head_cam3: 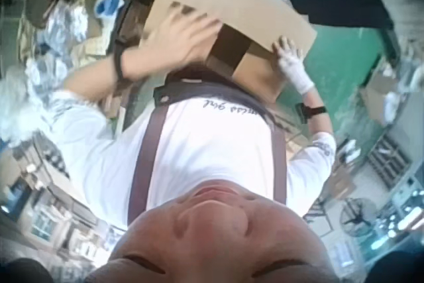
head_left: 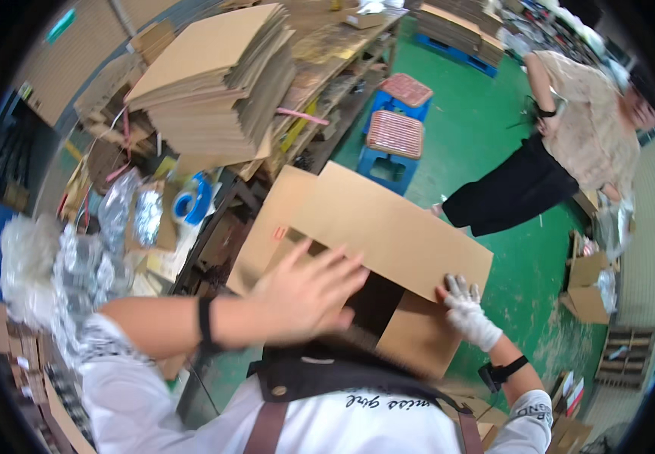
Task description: Packing metal rings or components into cardboard boxes and sealing with tape.
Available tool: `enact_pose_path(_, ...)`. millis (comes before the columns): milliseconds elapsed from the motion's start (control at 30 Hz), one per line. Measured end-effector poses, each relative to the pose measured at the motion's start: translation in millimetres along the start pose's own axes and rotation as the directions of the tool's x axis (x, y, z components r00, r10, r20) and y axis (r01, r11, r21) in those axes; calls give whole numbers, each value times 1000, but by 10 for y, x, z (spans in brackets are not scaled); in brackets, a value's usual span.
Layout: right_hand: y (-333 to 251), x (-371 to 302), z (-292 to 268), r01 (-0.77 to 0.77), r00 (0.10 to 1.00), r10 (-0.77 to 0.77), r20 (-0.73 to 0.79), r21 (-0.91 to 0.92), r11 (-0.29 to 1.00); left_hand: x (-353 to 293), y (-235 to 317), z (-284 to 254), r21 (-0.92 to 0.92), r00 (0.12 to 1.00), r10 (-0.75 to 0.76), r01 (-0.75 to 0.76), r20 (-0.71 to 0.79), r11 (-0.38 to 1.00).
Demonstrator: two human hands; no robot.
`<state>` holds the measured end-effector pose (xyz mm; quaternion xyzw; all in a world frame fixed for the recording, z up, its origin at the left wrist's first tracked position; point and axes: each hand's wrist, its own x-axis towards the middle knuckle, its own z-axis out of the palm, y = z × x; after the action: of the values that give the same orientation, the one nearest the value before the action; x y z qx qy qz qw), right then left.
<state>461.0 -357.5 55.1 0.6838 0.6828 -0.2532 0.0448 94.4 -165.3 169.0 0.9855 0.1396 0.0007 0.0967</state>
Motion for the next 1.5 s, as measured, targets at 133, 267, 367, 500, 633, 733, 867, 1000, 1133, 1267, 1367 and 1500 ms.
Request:
enact_pose_path(133, 301, 162, 14, 149, 958, -17, -288, 444, 883, 739, -488, 1162, 115, 903, -238, 296, -358, 948)
enact_pose_path(267, 659, 155, 443, 79, 777, 307, -550, 568, 819, 736, -742, 1044, -38, 925, -295, 295, -240, 955)
enact_pose_path(367, 393, 78, 326, 74, 792, 500, -352, 867, 493, 256, -1110, 1128, -158, 746, -629, 609, -220, 777)
enact_pose_path(500, -225, 95, -225, -40, 825, 565, 18, 999, 26, 39, -1471, 1009, -952, 827, -472, 251, 304, -175)
enact_pose_path(633, -173, 470, 110, -254, 862, 477, -172, 669, 699, -111, -2117, 1215, -992, 876, -467, 85, 119, -94)
enact_pose_path(733, -761, 716, -410, -608, 793, 609, 8, 78, 790, -103, -2159, 1333, -899, 826, -561, 201, -57, 388)
enact_pose_path(867, -2538, 1457, -1597, -155, 964, 139, 225, 57, 986, -118, -2177, 1312, -889, 840, -543, 234, -19, 394)
enact_pose_path(1000, -4631, 3316, -1467, 498, 811, -560, 170, 303, 813, -25, -2066, 2290, -960, 737, -638, -52, -222, 274)
enact_pose_path(1133, -4960, 4865, -29, -228, 924, 87, 373, 353, 908, 279, -2424, 2145, -959, 729, -627, -255, -274, 123)
enact_pose_path(1267, -4956, 5103, 361, -240, 970, 191, 154, 432, 870, 3, -2902, 1936, -896, 625, -721, -443, -300, -11)
enact_pose_path(1367, -4640, 5009, -217, -225, 967, 195, 164, 188, 956, -216, -2877, 1736, -777, 650, -680, -601, -340, -186)
enact_pose_path(1500, -4609, 3864, -1340, -115, 984, 113, -135, -11, 993, -478, -3220, 1366, -536, 722, -598, -677, -348, -505)
